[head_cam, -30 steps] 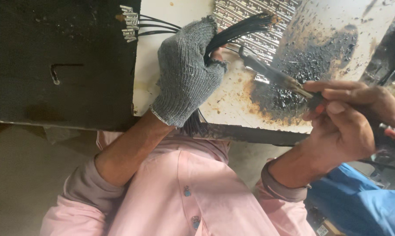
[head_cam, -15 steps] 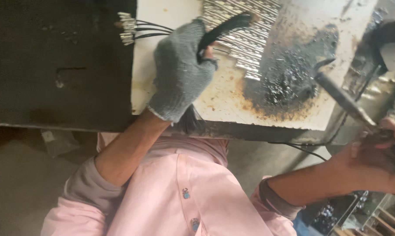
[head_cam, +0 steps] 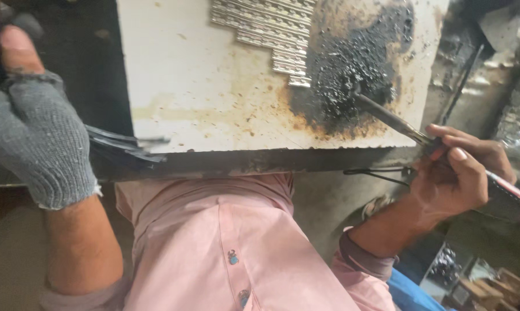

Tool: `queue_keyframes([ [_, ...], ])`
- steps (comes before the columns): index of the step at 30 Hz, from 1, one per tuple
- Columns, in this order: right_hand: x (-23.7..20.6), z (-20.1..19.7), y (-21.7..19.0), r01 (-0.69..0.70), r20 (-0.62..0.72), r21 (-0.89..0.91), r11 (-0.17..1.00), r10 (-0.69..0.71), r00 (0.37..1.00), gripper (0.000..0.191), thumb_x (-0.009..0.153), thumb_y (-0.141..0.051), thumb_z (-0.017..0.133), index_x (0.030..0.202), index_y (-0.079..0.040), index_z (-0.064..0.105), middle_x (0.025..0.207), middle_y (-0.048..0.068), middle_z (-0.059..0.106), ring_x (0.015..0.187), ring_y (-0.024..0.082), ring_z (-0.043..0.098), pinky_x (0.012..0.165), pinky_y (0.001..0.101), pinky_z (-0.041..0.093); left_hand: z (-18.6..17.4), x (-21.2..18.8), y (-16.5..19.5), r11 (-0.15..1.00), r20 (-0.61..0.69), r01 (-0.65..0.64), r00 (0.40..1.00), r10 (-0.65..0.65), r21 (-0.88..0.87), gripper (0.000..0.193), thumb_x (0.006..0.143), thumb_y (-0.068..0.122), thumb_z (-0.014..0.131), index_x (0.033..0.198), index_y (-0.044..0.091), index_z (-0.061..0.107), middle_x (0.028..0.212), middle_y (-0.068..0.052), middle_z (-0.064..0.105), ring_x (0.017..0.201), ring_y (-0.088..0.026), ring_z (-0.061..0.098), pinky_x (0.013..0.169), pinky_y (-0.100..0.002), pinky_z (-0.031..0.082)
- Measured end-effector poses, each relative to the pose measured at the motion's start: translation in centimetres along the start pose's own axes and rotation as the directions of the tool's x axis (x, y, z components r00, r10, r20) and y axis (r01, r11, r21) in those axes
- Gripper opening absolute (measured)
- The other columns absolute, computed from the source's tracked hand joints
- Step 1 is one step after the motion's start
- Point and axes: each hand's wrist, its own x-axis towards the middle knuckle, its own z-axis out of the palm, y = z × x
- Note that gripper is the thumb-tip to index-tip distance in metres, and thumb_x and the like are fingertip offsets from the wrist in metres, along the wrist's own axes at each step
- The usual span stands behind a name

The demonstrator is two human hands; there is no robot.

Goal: The person repeatedly solders black wires to silver metal connectors using a soldering iron. They hold the wires in one hand and apply the iron to the joint, then place the finished units on the workbench. The process is repeated for multiple wire-connector pairs.

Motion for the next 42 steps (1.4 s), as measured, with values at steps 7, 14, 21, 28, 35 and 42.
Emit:
queue_keyframes([
  [7,0.5,-0.3,0.5,-0.292,-0.006,0.496,0.818,0.339,0.941,0.013,0.095,-0.005,0.055,0.090,0.007,0.057,0.094,0.029,0.058,0.086,0.040,0.068,0.066,0.0372,0.055,3.7,-0.2,4.5,0.937,0.224,0.093,0.974,-0.016,-0.336,0.016,0.113,0.018,0.065,0.114,0.004,0.073,0.079,-0.004,0.064,0.062,-0.013,0.060,0.053,-0.029,0.047],
  [14,0.5,5.4,-1.6,-0.038,-0.033,0.434,0.900,0.058,0.998,0.014,0.095,-0.002,0.061,0.081,0.000,0.057,0.083,0.022,0.053,0.068,0.037,0.069,0.063,0.0427,0.062,6.8,3.7,6.4,0.832,0.302,0.147,0.953,0.026,-0.536,0.010,0.106,0.012,0.069,0.106,0.002,0.070,0.084,-0.007,0.069,0.070,-0.013,0.070,0.064,-0.028,0.055],
  [21,3.5,10.0,-3.9,-0.250,0.168,0.496,0.832,0.190,0.967,0.018,0.094,-0.005,0.062,0.082,0.008,0.060,0.085,0.033,0.060,0.067,0.041,0.069,0.049,0.0374,0.054,7.4,5.4,4.5,0.856,0.296,0.034,0.945,0.141,-0.515,0.010,0.102,0.014,0.072,0.107,0.005,0.071,0.095,-0.006,0.071,0.087,-0.016,0.073,0.079,-0.031,0.058],
  [28,4.2,12.2,-3.7,-0.249,0.162,0.525,0.814,0.192,0.968,0.019,0.094,-0.003,0.063,0.082,0.010,0.057,0.083,0.031,0.059,0.076,0.046,0.072,0.051,0.0397,0.054,6.9,6.1,3.2,0.858,0.270,0.010,0.951,0.151,-0.513,0.014,0.108,0.023,0.078,0.110,0.009,0.076,0.094,-0.004,0.076,0.081,-0.014,0.073,0.076,-0.031,0.055],
  [35,3.8,13.2,-3.9,-0.249,0.125,0.473,0.845,0.215,0.969,0.017,0.095,-0.006,0.064,0.083,0.006,0.058,0.081,0.026,0.059,0.078,0.045,0.073,0.052,0.0372,0.053,8.1,6.5,2.4,0.889,0.316,0.026,0.939,0.135,-0.456,0.023,0.108,0.028,0.076,0.101,0.006,0.075,0.072,-0.002,0.068,0.062,-0.010,0.067,0.061,-0.029,0.051],
  [42,4.4,13.6,-3.3,-0.226,0.199,0.493,0.841,0.143,0.969,0.019,0.097,-0.002,0.067,0.082,0.009,0.064,0.082,0.028,0.061,0.083,0.049,0.075,0.050,0.0388,0.054,9.7,7.1,1.3,0.888,0.267,-0.042,0.946,0.182,-0.458,0.026,0.108,0.028,0.076,0.096,0.005,0.076,0.069,-0.005,0.066,0.058,-0.010,0.063,0.053,-0.030,0.046],
])
